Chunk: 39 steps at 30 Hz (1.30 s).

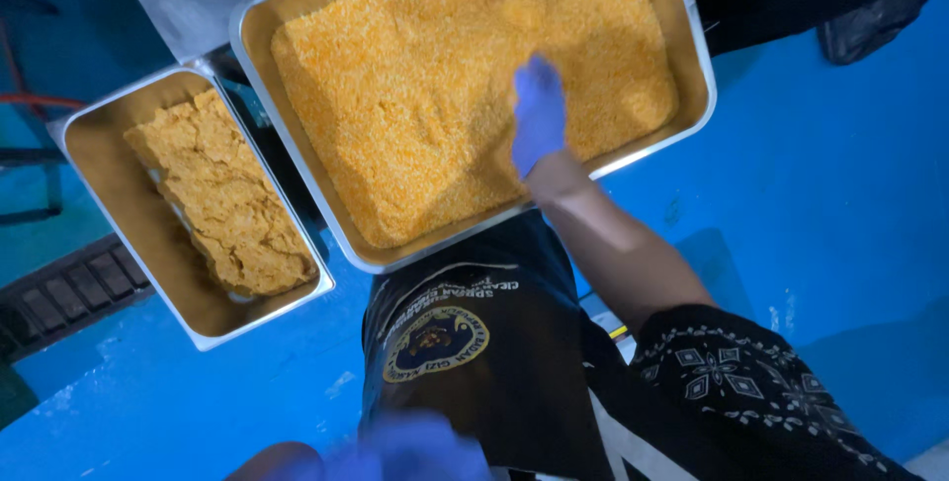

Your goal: The person takes raw chicken pieces from a large bowl and presses them into a tray of orange breadcrumbs, coating each piece by hand, then places the coated pieces into a smaller metal tray of finished breaded chicken. A coworker hands over flour-coated pieces at times.

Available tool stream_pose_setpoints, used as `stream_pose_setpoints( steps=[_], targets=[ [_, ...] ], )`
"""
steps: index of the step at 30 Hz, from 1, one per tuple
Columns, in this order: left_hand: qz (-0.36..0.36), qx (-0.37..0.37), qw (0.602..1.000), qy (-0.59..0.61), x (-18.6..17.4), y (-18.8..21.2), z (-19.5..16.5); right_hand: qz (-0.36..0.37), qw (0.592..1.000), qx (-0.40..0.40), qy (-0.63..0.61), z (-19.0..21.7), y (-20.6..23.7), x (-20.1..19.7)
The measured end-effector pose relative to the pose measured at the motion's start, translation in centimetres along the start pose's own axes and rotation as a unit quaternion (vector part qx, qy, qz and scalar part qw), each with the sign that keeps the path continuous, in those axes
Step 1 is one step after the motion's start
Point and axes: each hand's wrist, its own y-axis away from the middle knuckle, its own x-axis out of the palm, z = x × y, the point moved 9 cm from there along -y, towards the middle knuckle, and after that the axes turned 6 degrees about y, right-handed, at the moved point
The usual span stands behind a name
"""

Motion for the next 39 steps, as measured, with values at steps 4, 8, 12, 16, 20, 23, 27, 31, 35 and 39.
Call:
stream_pose_setpoints(
  steps=[4, 8, 12, 16, 20, 23, 27, 31, 35, 39],
  targets=[
    [-0.021, -0.074, 0.996, 0.051, 0.0, 1.1, 3.8, -0.065, 0.975, 0.123, 0.173, -3.7, 3.1, 1.1],
    [-0.077, -0.198, 0.976, 0.047, 4.1, 3.1, 14.2, -0.006, 0.962, 0.212, -0.172, -4.3, 1.2, 5.3],
    [-0.101, -0.248, 0.963, -0.020, 7.9, 8.2, 21.7, 0.080, 0.924, 0.059, -0.370, 1.7, -2.1, 5.6],
    [-0.114, -0.280, 0.947, -0.105, 10.0, 12.7, 26.3, -0.008, 0.968, -0.180, 0.176, 7.8, -1.9, 3.4],
    [-0.153, -0.230, 0.944, -0.181, 10.7, 13.7, 26.3, 0.003, 0.681, -0.391, 0.619, 12.4, -0.8, 8.5],
    [-0.161, -0.240, 0.937, -0.197, 10.6, 13.9, 26.3, 0.111, 0.602, -0.277, 0.740, 10.2, -3.5, 11.1],
    [-0.155, -0.238, 0.937, -0.203, 10.1, 14.1, 26.2, 0.114, 0.584, -0.270, 0.757, 10.6, -4.6, 12.3],
    [-0.161, -0.228, 0.939, -0.203, 9.7, 14.5, 25.6, 0.178, 0.579, -0.233, 0.761, 10.0, -4.4, 12.7],
    [-0.177, -0.214, 0.939, -0.206, 8.8, 14.7, 25.4, 0.160, 0.554, -0.377, 0.725, 9.3, 0.8, 14.9],
    [-0.166, -0.214, 0.941, -0.202, 8.4, 15.2, 25.7, 0.265, 0.579, -0.415, 0.649, 4.6, 9.8, 17.1]
  ],
)
